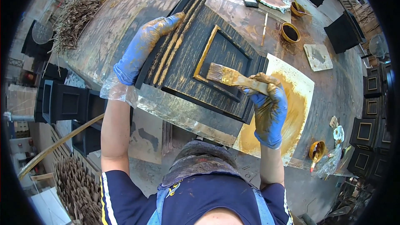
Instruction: Staining a decorative wooden furniture piece with gold paint using a brush to highlight texture.
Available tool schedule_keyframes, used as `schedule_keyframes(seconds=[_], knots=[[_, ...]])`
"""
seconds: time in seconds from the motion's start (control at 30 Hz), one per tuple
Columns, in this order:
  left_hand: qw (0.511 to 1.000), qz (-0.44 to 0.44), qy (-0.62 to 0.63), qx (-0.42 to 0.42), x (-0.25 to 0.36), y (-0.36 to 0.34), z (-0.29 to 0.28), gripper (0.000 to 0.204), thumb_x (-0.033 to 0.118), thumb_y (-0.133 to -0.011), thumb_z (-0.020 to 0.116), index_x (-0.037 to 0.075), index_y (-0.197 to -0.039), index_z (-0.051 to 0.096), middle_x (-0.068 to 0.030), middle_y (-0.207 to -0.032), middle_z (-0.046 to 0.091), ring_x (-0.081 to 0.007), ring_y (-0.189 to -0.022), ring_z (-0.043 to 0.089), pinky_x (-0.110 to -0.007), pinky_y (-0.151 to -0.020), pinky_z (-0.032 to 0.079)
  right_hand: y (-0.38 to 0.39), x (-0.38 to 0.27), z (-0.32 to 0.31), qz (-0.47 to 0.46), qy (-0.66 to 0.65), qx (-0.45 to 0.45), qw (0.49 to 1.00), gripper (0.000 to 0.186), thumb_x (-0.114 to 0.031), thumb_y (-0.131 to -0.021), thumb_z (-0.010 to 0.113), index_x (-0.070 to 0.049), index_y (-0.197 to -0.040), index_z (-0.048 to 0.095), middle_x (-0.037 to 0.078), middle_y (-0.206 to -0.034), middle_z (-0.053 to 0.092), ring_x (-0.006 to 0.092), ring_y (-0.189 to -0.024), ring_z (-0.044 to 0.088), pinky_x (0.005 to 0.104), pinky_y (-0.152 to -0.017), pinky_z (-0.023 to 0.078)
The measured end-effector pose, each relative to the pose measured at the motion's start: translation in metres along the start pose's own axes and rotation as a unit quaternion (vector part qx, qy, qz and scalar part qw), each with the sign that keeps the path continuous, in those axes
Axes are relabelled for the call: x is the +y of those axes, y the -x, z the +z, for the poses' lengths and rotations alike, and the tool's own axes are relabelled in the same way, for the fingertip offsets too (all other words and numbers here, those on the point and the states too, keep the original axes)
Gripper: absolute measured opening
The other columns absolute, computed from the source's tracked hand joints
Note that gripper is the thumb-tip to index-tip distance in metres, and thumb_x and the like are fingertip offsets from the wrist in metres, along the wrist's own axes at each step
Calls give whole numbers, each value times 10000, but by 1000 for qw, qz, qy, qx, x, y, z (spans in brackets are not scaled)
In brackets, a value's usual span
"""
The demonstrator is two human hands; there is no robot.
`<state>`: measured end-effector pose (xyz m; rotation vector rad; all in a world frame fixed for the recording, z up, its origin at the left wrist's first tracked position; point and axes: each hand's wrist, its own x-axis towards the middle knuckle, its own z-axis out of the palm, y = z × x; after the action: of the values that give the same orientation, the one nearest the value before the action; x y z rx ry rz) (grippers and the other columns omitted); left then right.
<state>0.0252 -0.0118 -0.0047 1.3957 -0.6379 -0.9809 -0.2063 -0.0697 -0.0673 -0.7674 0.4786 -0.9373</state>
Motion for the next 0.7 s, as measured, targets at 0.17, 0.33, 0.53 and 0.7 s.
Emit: schedule_keyframes(seconds=[0.17, 0.33, 0.53, 0.7], knots=[[1000, -26, 2, -13, -2, 0, -5, 396, 255, -770, 519, 19, -1084, 467, -83, -1008, 530, -108, -848, 543, -209, -718, 458, -21, 3, -9, 49, -29, -89, 994, 280, -176, -801, 419, 39, -976, 457, 199, -936, 509, 270, -822, 545, 319, -712, 478], [1000, 3, 29, 3, -2, 1, -8, 333, 255, -775, 523, 47, -1035, 517, -45, -865, 574, -67, -690, 563, -184, -590, 480, -40, -10, -23, 45, 25, -79, 996, 284, -195, -797, 439, 25, -976, 456, 183, -915, 525, 253, -805, 555, 318, -668, 488], [1000, 7, 12, 0, -5, 1, -10, 314, 234, -783, 507, 44, -1034, 520, -46, -909, 570, -71, -733, 561, -194, -638, 476, -63, -13, -19, 65, 81, -181, 978, 286, -202, -814, 439, 34, -976, 445, 173, -864, 549, 231, -769, 567, 301, -633, 494], [1000, 12, 22, -3, -5, 2, -8, 315, 231, -782, 508, 41, -1034, 519, -48, -913, 569, -73, -744, 559, -197, -645, 474, -80, -19, -3, 66, 137, -190, 970, 251, -202, -811, 449, 18, -931, 471, 163, -844, 557, 205, -715, 569, 278, -598, 485]])
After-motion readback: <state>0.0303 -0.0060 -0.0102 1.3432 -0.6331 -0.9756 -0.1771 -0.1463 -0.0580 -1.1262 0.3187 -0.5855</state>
